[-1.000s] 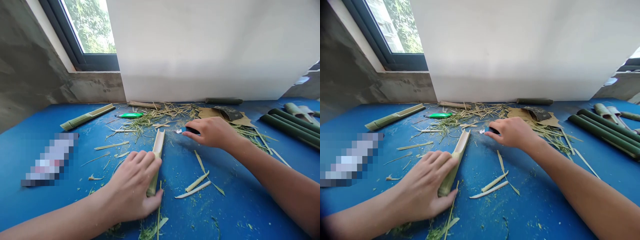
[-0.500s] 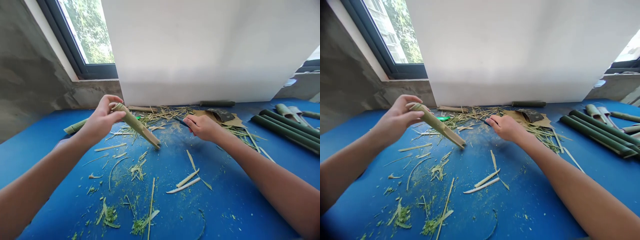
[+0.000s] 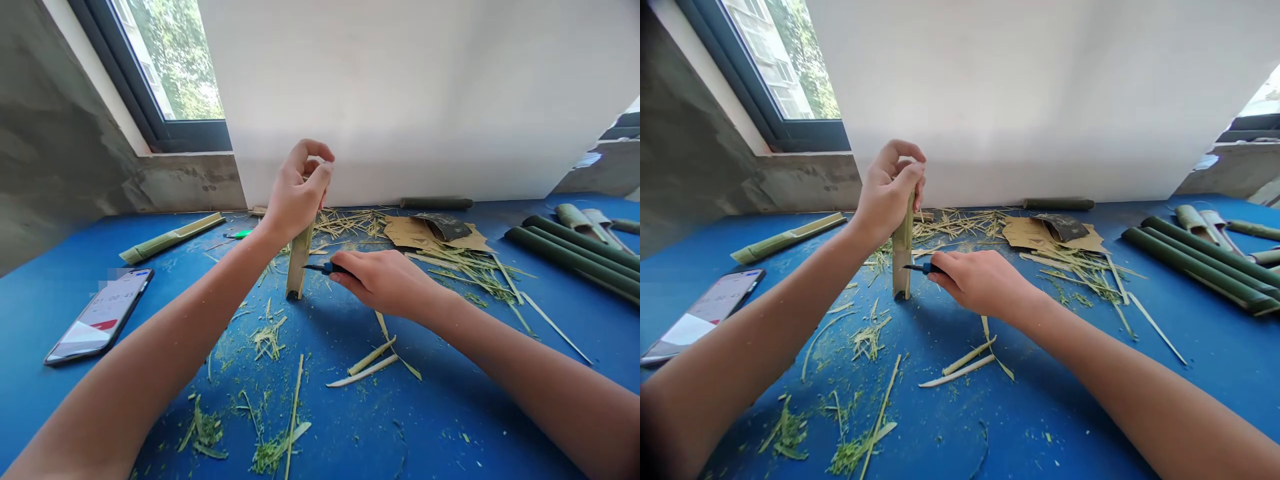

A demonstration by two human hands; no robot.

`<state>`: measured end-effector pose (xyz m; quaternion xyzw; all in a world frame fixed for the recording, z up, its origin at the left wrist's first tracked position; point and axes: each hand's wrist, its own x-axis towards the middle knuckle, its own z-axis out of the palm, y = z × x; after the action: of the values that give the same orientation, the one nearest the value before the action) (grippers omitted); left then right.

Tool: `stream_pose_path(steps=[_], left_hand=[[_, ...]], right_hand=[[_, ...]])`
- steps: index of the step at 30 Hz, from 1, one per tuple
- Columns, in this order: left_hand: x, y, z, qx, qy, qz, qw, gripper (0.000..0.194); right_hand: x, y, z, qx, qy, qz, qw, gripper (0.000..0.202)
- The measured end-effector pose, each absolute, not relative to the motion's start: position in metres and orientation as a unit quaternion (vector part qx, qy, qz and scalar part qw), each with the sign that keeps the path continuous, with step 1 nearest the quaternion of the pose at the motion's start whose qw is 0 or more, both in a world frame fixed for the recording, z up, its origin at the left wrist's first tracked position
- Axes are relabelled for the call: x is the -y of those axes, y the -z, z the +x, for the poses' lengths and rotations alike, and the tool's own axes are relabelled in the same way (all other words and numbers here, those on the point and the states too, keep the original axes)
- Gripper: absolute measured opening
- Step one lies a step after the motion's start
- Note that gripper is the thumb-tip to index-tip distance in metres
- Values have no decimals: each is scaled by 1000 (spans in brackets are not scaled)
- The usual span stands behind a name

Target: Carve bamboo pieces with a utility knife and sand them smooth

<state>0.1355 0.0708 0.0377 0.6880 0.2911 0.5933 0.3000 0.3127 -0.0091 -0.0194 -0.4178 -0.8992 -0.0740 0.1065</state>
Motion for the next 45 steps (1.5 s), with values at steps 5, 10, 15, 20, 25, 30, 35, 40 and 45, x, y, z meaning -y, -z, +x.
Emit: stream_pose_path(steps=[5,10,15,20,25,30,35,40,45], left_hand=[[-69,-32,135,-282,-605,694,269,15],[-81,-29,132,-291,-621,684,248,12],[-94,-25,125,-317,-659,643,226,7],[-95,-26,117,-351,-647,633,238,16],[-94,-28,112,-366,-651,609,267,19],[-83,-30,120,-350,-643,620,282,16],[-90,-32,108,-331,-641,619,311,20],[-106,-36,86,-319,-648,617,314,19],[-101,-36,89,-319,-625,620,351,20]], right_hand=[[-2,37,304,900,108,-410,105,30],[-3,49,292,884,189,-397,156,38],[2,51,287,870,205,-429,131,39],[-2,56,289,890,143,-423,90,41],[-8,55,290,895,103,-425,92,38],[-2,55,289,902,121,-415,-4,32],[7,55,284,902,162,-396,-51,30],[1,55,286,910,162,-381,-34,31],[-4,36,302,928,227,-295,20,36]])
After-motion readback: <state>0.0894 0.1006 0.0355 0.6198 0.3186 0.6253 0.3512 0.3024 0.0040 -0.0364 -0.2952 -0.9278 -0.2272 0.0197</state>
